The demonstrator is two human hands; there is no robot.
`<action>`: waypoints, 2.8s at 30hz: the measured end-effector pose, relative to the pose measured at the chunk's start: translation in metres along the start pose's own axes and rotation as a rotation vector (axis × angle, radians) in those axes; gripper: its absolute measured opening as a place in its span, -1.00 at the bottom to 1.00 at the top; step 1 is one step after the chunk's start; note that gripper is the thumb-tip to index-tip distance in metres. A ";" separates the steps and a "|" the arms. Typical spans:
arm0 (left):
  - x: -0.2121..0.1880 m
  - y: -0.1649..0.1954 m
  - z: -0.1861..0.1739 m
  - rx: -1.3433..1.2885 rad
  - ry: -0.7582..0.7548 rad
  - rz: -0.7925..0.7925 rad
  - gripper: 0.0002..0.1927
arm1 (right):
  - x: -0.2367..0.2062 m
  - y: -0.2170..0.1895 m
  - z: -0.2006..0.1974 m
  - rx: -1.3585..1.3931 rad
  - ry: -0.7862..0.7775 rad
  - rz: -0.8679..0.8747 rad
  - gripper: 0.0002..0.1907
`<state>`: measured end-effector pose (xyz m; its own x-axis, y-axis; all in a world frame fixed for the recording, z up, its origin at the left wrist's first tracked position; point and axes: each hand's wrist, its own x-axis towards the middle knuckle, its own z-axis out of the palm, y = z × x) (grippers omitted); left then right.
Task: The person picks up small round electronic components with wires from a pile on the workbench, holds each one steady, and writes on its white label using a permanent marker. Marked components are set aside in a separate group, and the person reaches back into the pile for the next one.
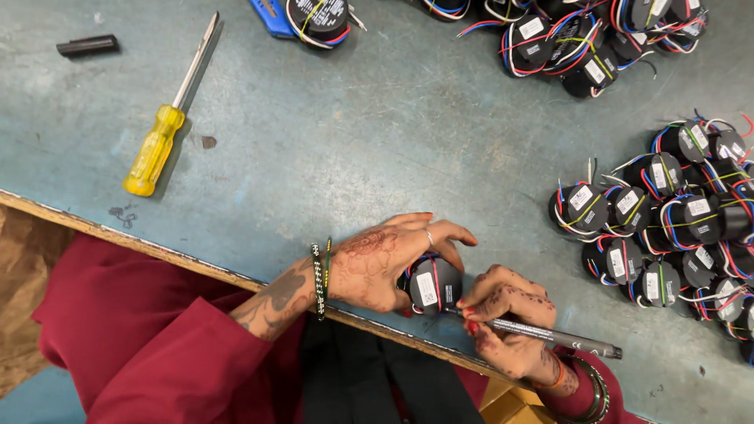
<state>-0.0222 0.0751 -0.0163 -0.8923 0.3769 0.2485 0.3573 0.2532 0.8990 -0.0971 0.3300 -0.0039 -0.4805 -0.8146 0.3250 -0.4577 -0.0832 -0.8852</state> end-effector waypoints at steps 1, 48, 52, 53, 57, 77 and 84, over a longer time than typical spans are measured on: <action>0.001 -0.002 0.001 -0.007 -0.029 0.027 -0.03 | 0.000 0.000 0.002 0.010 -0.001 -0.025 -0.92; 0.013 -0.014 0.023 -0.065 -0.145 0.015 0.01 | 0.000 -0.011 0.013 -0.219 -0.023 0.058 -0.86; 0.014 -0.015 0.024 -0.051 -0.133 0.020 0.01 | 0.002 -0.012 0.014 -0.206 -0.005 0.062 -0.87; 0.014 -0.016 0.024 -0.053 -0.135 0.019 0.01 | 0.002 -0.012 0.014 -0.222 -0.006 0.062 -0.87; 0.014 -0.017 0.023 -0.042 -0.141 0.035 0.02 | 0.000 -0.012 0.013 -0.248 -0.020 0.056 -0.89; 0.014 -0.015 0.021 -0.036 -0.139 0.029 0.00 | 0.004 -0.014 0.010 -0.213 0.000 0.096 -0.88; 0.013 -0.017 0.023 -0.023 -0.112 0.054 0.00 | 0.003 -0.013 0.012 -0.233 -0.002 0.086 -0.87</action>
<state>-0.0337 0.0967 -0.0366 -0.8351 0.4870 0.2557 0.3963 0.2103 0.8937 -0.0835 0.3220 0.0040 -0.5236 -0.8143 0.2504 -0.5754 0.1213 -0.8088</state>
